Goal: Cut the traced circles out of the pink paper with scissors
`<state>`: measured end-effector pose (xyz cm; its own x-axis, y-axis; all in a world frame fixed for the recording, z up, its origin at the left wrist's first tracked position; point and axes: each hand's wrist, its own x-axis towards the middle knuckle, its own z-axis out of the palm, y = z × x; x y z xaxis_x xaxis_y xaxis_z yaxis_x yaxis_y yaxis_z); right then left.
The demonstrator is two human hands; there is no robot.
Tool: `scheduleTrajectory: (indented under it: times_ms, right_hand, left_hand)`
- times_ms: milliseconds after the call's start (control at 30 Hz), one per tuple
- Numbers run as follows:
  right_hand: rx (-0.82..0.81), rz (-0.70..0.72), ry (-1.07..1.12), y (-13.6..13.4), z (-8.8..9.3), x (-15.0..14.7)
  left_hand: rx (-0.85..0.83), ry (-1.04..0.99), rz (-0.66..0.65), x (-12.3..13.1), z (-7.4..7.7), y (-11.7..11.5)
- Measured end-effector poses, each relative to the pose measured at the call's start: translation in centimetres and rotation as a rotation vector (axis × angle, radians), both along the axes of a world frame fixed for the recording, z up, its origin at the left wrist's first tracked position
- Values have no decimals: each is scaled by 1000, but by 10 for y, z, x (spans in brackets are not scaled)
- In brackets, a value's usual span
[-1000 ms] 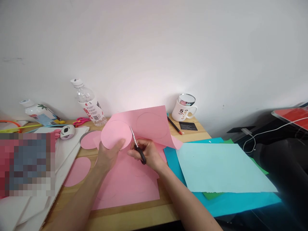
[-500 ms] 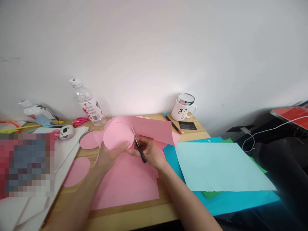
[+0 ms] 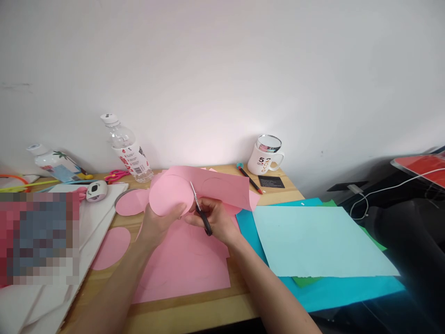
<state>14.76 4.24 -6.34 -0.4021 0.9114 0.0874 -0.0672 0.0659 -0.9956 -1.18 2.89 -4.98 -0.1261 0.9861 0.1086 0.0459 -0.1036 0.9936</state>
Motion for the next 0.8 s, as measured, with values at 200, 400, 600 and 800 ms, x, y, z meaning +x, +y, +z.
scheduleTrajectory:
  times_ms: [200,400,600,800]
  right_hand:
    - [1,-5,-22,0,0,-1]
    - [-10,-18,-45,0,-1,0]
    - [-24,-22,-39,0,-1,0]
    - [-30,-15,-26,-3,3,-3]
  left_hand:
    - [-18,-8,16,0,-1,1]
    - [17,9,29,0,-2,1]
    - [18,14,40,1,1,1]
    - [20,-18,89,1,-2,2]
